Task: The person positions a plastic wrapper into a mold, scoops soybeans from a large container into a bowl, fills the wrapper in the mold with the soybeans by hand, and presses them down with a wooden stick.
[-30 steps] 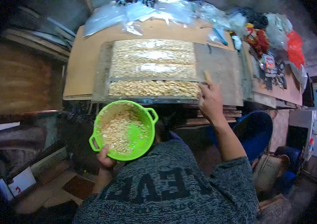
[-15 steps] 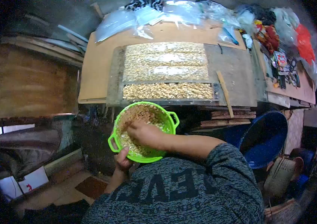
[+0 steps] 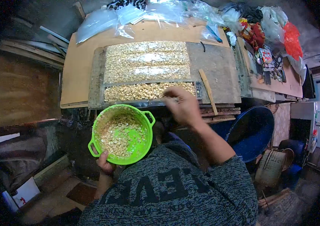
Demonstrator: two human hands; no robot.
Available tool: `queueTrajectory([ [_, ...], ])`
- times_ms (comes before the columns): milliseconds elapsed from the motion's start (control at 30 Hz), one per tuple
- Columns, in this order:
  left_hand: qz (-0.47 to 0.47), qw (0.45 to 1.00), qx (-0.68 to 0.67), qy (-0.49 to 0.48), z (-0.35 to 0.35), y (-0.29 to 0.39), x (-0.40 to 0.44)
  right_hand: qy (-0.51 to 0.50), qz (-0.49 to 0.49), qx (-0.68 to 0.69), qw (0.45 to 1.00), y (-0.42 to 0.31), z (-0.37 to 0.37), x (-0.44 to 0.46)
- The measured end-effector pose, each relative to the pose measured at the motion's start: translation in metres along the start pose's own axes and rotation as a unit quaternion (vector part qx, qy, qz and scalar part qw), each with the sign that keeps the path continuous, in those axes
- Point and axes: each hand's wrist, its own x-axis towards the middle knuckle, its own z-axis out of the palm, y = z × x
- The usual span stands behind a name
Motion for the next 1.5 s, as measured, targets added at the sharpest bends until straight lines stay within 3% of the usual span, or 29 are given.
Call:
queueTrajectory([
  [67,-0.003,0.999,-0.041,0.004,-0.001,0.001,0.000,0.093,-0.047,-0.044,0.994,0.032,-0.023,0.009],
  [167,-0.005,1.000,-0.005,-0.002,-0.008,0.000,0.000,0.071,0.027,-0.170,0.983,0.069,-0.051,0.019],
  [200,-0.006,1.000,-0.011,0.006,-0.009,-0.001,0.001,0.069,0.026,-0.172,0.982,0.064,-0.054,0.019],
  [233,-0.002,0.996,0.085,0.018,-0.017,-0.003,0.003,0.095,0.031,-0.163,0.982,0.054,-0.058,0.017],
  [300,-0.009,0.998,0.052,0.025,-0.022,-0.008,-0.001,0.141,0.006,-0.145,0.979,0.060,-0.061,0.017],
  [433,-0.037,0.999,-0.025,0.014,-0.014,0.000,0.000,0.096,0.011,-0.080,0.992,0.054,-0.045,0.024],
  [500,-0.023,0.999,-0.020,0.013,-0.011,0.000,0.002,0.118,-0.119,-0.145,0.975,0.048,-0.034,0.025],
  [600,-0.007,1.000,-0.027,-0.003,-0.013,-0.001,0.006,0.102,-0.128,-0.230,0.959,0.052,-0.029,0.026],
  [633,-0.006,0.999,-0.036,-0.006,-0.016,-0.003,0.004,0.095,-0.060,-0.194,0.975,0.049,-0.031,0.025],
  [733,-0.039,0.997,-0.048,0.050,-0.018,-0.005,-0.002,0.092,-0.021,-0.166,0.982,0.039,-0.038,0.028],
  [800,-0.027,0.998,-0.039,0.034,-0.019,-0.006,0.000,0.114,-0.075,-0.201,0.970,0.054,-0.041,0.032],
  [900,-0.008,1.000,-0.022,0.018,-0.018,-0.004,0.003,0.085,-0.067,-0.219,0.970,0.062,-0.040,0.034],
  [1000,-0.003,1.000,-0.004,0.020,-0.018,-0.003,0.004,0.008,-0.129,-0.211,0.969,0.061,-0.032,0.025],
  [1067,-0.001,1.000,0.008,0.022,-0.019,-0.003,0.005,-0.053,-0.152,-0.297,0.941,0.056,-0.028,0.022],
  [1167,0.001,1.000,0.002,0.019,-0.019,-0.005,0.005,0.026,-0.144,-0.276,0.950,0.071,-0.033,0.025],
  [1500,-0.010,0.999,-0.003,0.038,-0.016,-0.003,0.004,0.065,-0.047,-0.279,0.957,0.080,-0.052,0.031],
])
